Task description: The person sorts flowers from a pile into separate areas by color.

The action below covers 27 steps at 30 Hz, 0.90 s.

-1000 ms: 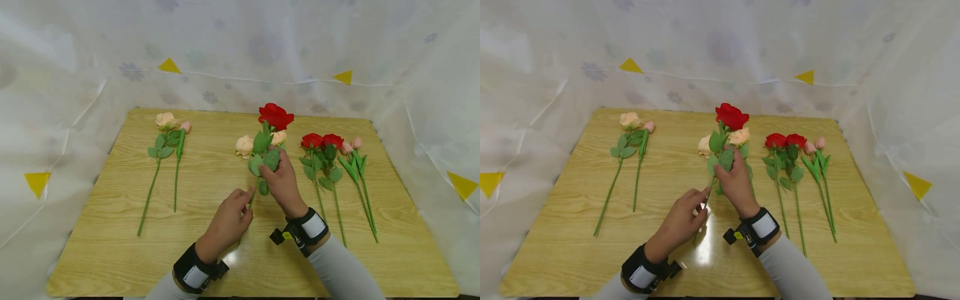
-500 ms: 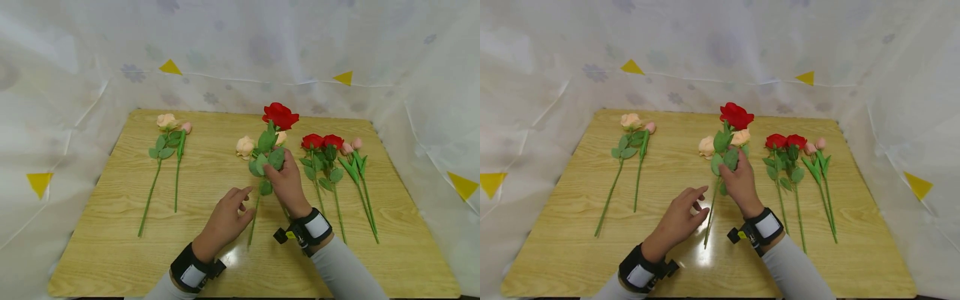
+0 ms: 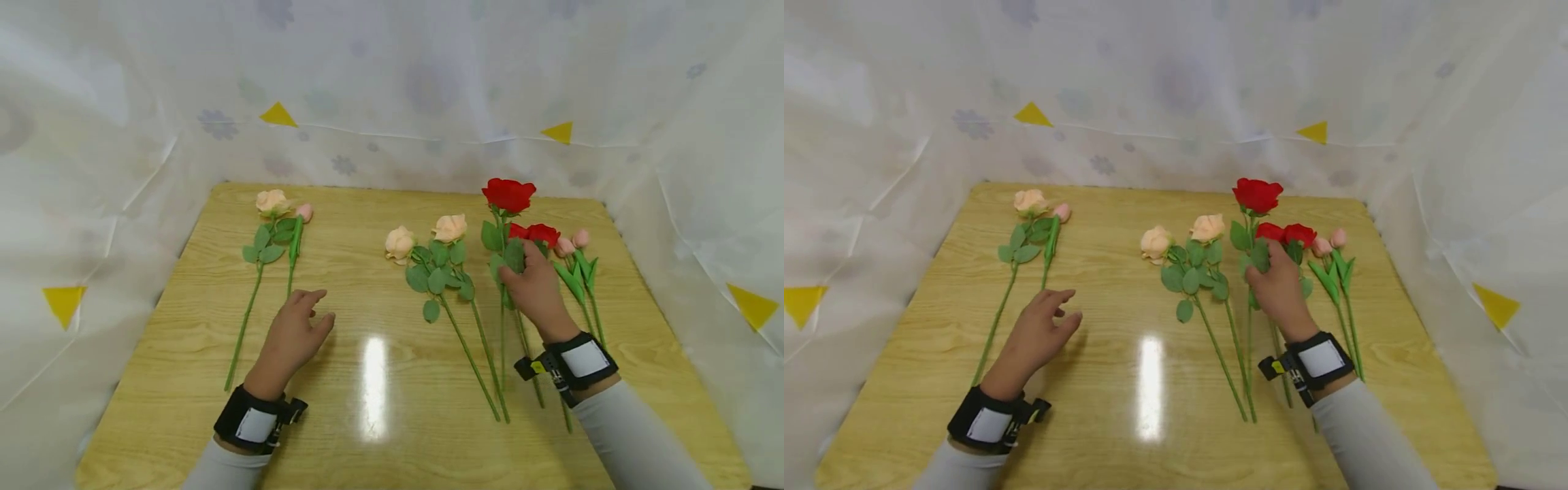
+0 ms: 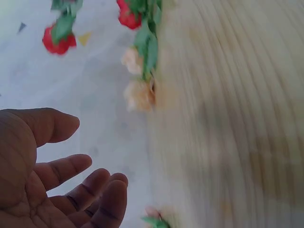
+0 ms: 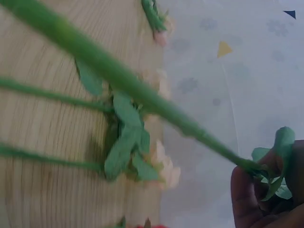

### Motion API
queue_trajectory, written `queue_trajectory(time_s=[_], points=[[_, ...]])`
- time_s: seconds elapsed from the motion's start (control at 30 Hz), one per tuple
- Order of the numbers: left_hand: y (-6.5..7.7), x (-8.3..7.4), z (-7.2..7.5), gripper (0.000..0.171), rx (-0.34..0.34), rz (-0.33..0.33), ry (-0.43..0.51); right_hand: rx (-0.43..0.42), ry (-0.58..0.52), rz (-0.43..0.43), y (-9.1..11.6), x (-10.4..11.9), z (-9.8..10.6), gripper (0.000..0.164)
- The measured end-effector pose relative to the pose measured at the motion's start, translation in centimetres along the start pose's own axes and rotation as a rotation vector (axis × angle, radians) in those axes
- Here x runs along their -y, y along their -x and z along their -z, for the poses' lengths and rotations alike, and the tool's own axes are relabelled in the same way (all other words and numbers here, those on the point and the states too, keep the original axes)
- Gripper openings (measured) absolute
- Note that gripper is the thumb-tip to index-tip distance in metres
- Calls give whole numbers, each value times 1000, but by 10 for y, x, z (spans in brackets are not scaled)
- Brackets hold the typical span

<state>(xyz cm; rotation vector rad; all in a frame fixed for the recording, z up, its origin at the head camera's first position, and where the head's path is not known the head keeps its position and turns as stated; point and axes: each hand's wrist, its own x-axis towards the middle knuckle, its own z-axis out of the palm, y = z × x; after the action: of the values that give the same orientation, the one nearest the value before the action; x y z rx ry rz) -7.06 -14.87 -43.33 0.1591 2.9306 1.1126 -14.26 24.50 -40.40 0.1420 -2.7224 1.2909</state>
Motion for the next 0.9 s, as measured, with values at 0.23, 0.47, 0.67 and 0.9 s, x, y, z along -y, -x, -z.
queue_trajectory(time_s=[0.23, 0.47, 0.67, 0.9], points=[[0, 26, 18, 49, -17, 44, -76, 70, 237, -27, -7, -46, 40, 48], [-5, 29, 18, 51, 11, 67, -80, 103, 361, -39, -8, -88, 27, 51], [-12, 29, 17, 54, 52, 105, -136, 107, 374, -83, -3, -102, 19, 57], [-19, 31, 22, 62, 199, 162, -221, 47, 329, -131, 0, -92, 23, 51]])
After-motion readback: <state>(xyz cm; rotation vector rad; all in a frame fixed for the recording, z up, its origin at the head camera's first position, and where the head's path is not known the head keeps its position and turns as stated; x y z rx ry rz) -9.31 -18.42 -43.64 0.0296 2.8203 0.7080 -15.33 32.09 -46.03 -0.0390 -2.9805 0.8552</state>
